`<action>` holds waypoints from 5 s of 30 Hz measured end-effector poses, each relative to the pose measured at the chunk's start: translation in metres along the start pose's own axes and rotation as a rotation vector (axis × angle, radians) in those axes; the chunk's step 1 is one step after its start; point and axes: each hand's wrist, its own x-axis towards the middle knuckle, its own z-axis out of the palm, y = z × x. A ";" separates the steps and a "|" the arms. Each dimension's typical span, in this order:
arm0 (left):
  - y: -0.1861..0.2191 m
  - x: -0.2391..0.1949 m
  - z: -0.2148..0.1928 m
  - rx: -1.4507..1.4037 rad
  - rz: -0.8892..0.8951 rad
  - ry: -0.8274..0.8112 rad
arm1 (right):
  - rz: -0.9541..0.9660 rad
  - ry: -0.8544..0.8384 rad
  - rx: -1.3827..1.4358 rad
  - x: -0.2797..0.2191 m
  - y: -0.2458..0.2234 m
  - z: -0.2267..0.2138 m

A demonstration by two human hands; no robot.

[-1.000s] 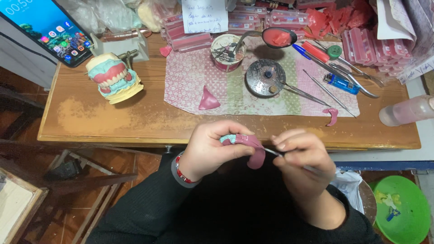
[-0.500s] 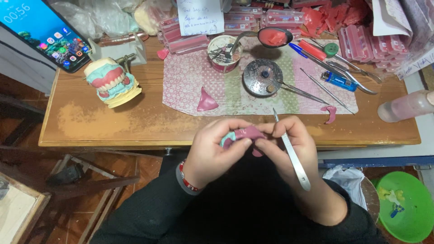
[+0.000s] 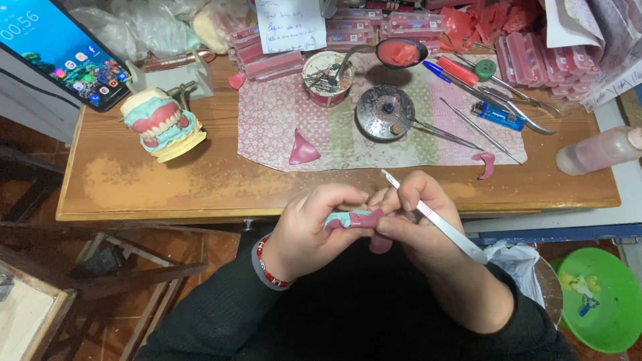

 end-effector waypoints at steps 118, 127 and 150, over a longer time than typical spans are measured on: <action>-0.003 0.039 -0.026 -0.992 -0.714 -0.008 | -0.567 0.133 -1.092 -0.012 0.009 -0.036; -0.004 0.036 -0.027 -0.972 -0.704 -0.026 | -0.497 0.145 -0.990 -0.018 0.011 -0.041; -0.009 0.031 0.025 -1.051 -0.799 -0.142 | -0.953 0.935 -1.286 -0.060 -0.073 -0.197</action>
